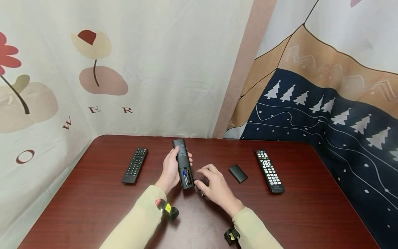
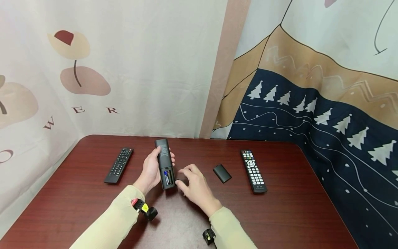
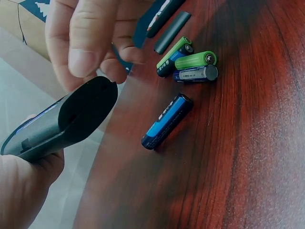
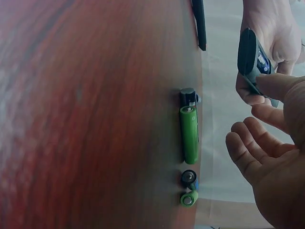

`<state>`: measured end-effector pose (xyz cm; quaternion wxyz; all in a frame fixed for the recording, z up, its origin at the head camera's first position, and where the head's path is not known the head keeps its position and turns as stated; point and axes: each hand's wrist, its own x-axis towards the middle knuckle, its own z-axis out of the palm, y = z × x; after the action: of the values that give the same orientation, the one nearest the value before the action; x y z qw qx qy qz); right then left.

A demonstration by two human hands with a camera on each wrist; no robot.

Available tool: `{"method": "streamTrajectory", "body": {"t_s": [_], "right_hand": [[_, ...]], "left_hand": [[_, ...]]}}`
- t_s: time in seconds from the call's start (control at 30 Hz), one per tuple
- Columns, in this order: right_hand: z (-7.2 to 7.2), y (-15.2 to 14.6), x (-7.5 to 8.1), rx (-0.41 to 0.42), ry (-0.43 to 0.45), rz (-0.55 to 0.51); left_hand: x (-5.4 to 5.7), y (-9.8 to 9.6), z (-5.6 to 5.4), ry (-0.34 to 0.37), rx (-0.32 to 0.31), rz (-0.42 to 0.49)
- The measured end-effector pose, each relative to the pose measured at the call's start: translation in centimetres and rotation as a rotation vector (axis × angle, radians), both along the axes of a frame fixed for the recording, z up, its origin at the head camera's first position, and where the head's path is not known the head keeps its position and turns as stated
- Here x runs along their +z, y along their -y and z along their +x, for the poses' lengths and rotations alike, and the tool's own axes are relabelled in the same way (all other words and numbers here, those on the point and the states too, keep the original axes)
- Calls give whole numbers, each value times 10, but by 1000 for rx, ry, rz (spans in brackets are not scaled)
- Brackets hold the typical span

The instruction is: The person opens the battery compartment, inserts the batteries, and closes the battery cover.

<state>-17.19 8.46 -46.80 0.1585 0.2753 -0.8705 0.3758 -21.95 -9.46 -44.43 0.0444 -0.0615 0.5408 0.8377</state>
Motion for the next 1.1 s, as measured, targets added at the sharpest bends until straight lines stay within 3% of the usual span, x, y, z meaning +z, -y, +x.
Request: {"method": "streamTrajectory", "body": {"t_s": [0.53,1.1], "right_hand": [[4,-12,0,-39,121,189],[6,-17,-5,-20,145,296]], "left_hand": [[2,-1,-1,9,-11,-7],[2,-1,0,8,-4,-11]]}}
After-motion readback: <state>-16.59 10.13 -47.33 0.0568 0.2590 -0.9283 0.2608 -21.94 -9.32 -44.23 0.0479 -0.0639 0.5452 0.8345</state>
